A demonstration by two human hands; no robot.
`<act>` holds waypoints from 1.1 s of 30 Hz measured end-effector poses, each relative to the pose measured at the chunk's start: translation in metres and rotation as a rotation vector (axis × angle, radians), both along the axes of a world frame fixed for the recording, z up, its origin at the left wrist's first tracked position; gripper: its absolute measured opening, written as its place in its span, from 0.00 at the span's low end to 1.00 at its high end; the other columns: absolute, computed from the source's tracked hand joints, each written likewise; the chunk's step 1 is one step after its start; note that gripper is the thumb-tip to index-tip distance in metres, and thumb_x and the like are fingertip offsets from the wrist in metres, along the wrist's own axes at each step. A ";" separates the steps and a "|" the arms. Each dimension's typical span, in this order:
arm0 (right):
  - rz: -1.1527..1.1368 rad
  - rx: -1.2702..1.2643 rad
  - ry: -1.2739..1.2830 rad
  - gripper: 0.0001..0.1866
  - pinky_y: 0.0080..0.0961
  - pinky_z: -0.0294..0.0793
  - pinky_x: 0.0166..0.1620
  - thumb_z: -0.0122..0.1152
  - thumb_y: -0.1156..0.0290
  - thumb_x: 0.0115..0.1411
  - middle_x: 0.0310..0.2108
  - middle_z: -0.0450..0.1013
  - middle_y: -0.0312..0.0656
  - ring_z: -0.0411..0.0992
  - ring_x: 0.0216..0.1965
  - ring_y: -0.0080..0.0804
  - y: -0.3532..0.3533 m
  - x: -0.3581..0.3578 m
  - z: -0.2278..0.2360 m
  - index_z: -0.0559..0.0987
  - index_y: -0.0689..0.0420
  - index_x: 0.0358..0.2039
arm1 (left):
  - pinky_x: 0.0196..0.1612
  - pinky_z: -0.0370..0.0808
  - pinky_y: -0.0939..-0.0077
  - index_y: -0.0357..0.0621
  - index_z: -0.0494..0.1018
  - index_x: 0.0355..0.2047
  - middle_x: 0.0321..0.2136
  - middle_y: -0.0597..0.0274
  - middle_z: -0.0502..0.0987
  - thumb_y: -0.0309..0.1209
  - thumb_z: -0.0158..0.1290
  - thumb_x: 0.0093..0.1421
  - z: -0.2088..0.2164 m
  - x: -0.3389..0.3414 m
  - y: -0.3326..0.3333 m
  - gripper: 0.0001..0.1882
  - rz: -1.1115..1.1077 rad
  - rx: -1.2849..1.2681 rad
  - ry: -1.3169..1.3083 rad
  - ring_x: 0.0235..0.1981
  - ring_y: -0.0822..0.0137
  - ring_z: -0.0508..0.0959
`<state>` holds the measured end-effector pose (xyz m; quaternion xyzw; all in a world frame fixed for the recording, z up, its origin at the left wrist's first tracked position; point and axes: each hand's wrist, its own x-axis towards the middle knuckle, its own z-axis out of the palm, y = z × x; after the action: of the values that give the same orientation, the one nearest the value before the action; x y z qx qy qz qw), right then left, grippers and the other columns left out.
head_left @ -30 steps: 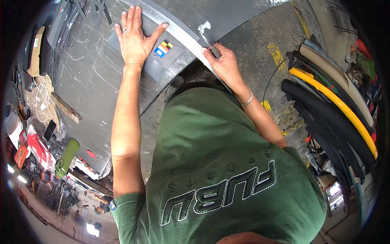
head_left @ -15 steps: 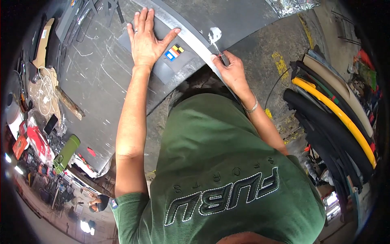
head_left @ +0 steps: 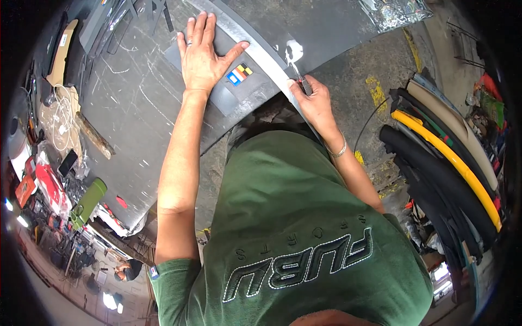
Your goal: Measure and cut rectangular pieces of synthetic grey material using a metal ruler and a utility knife on a workbench.
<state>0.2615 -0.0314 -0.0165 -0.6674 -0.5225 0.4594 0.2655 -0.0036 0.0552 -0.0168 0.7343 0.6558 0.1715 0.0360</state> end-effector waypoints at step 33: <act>0.008 0.054 0.006 0.14 0.27 0.68 0.29 0.70 0.62 0.61 0.19 0.70 0.37 0.64 0.24 0.21 -0.003 0.001 -0.011 0.80 0.62 0.32 | 0.75 0.45 0.45 0.47 0.64 0.70 0.71 0.57 0.62 0.70 0.60 0.53 0.005 0.002 0.000 0.54 0.003 -0.023 0.037 0.74 0.53 0.56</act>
<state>0.2626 -0.0343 -0.0277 -0.6565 -0.5367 0.4480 0.2832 -0.0018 0.0550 -0.0118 0.7358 0.6596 0.1503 0.0318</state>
